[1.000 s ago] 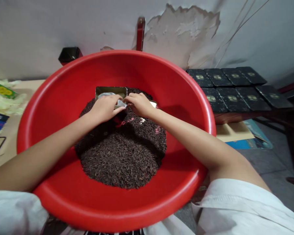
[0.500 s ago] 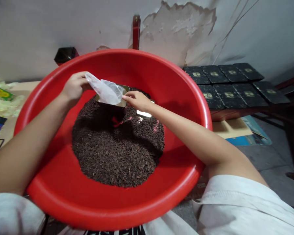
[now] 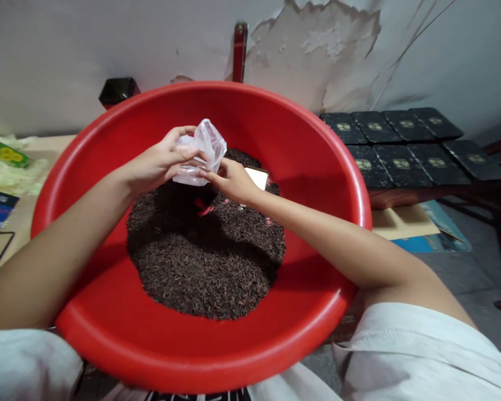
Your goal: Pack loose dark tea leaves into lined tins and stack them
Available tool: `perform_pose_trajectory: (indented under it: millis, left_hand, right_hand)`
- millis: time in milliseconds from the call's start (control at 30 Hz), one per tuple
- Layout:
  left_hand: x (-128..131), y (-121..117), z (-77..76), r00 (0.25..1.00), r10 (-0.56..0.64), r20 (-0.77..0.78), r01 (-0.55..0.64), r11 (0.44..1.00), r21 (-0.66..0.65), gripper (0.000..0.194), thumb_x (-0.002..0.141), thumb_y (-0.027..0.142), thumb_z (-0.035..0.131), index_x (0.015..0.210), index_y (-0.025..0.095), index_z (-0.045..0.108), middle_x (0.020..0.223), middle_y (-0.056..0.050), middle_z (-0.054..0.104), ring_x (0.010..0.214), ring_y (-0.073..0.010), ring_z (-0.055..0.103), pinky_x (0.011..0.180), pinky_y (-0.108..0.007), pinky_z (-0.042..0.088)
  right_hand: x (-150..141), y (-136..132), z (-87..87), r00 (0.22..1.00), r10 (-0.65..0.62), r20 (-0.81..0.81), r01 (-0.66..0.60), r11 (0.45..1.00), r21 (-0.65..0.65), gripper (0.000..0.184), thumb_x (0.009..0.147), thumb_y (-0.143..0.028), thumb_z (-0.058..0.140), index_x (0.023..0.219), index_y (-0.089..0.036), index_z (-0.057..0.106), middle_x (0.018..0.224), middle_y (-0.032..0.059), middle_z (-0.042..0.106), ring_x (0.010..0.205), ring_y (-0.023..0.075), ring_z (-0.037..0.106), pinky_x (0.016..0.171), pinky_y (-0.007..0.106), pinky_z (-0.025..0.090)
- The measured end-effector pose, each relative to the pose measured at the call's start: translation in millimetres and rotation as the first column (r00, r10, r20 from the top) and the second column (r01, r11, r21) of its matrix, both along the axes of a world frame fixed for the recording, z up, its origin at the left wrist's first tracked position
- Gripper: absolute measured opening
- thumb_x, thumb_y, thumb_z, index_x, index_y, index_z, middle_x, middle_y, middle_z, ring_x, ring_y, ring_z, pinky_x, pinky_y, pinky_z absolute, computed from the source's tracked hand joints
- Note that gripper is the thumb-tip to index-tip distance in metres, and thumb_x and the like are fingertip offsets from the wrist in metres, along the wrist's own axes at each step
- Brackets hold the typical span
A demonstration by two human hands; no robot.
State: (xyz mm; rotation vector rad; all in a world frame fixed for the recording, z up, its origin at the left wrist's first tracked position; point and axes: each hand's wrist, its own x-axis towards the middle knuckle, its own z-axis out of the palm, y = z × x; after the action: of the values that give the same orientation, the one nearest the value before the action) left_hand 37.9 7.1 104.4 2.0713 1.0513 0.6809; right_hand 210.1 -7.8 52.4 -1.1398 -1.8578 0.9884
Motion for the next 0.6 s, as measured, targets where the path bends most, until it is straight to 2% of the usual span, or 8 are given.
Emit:
perform_pose_trajectory:
  millis: [100, 233, 367, 467, 600]
  left_hand:
    - [-3, 3, -1.1, 0.998, 0.001, -0.056, 0.000, 1.000, 0.028, 0.036, 0.088, 0.021, 0.053, 0.123, 0.016, 0.045, 0.096, -0.008, 0.067, 0.087, -0.0189, 0.066, 0.072, -0.032, 0.054]
    - [-5, 5, -0.4, 0.994, 0.097, -0.048, -0.092, 0.990, 0.104, 0.028, 0.080, 0.033, 0.066, 0.098, 0.013, 0.056, 0.085, -0.007, 0.066, 0.081, -0.0197, 0.064, 0.068, -0.030, 0.053]
    - [1, -1, -2.4, 0.973, 0.225, -0.042, -0.213, 0.958, 0.193, 0.021, 0.085, 0.035, 0.058, 0.084, 0.014, 0.056, 0.075, -0.005, 0.063, 0.073, -0.0181, 0.062, 0.064, -0.030, 0.051]
    - [9, -8, -6.3, 0.966, 0.258, -0.032, -0.243, 0.938, 0.247, 0.013, 0.086, 0.028, 0.053, 0.086, 0.016, 0.055, 0.078, -0.004, 0.064, 0.073, -0.0168, 0.062, 0.066, -0.030, 0.051]
    - [6, -5, -4.5, 0.953, 0.300, 0.038, -0.295, 0.895, 0.334, 0.022, 0.080, 0.020, 0.053, 0.102, 0.019, 0.052, 0.091, -0.003, 0.066, 0.079, -0.0161, 0.062, 0.070, -0.029, 0.049]
  right_hand:
    - [-2, -2, -0.3, 0.995, 0.034, -0.091, -0.038, 0.998, -0.041, 0.043, 0.076, -0.057, 0.060, 0.088, -0.016, 0.062, 0.083, 0.0052, 0.064, 0.075, 0.0150, 0.056, 0.072, 0.033, 0.047]
    - [-5, -7, 2.0, 0.967, 0.058, -0.247, -0.087, 0.990, -0.108, 0.053, 0.069, -0.070, 0.058, 0.083, -0.018, 0.056, 0.085, 0.0047, 0.061, 0.080, 0.0145, 0.056, 0.076, 0.031, 0.048]
    - [-8, -11, 3.4, 0.948, -0.074, -0.310, 0.041, 0.993, -0.112, 0.061, 0.064, -0.075, 0.060, 0.092, -0.023, 0.044, 0.087, 0.0024, 0.055, 0.079, 0.0136, 0.055, 0.073, 0.029, 0.048]
    - [-9, -14, 6.1, 0.939, -0.173, -0.298, 0.173, 0.985, -0.028, 0.062, 0.061, -0.074, 0.064, 0.088, -0.024, 0.041, 0.084, 0.0012, 0.052, 0.075, 0.0128, 0.052, 0.068, 0.028, 0.047]
    - [0, -9, 12.9, 0.966, -0.209, -0.151, 0.222, 0.972, 0.078, 0.046, 0.076, -0.066, 0.056, 0.081, -0.022, 0.045, 0.078, 0.0008, 0.055, 0.068, 0.0115, 0.051, 0.064, 0.028, 0.045]
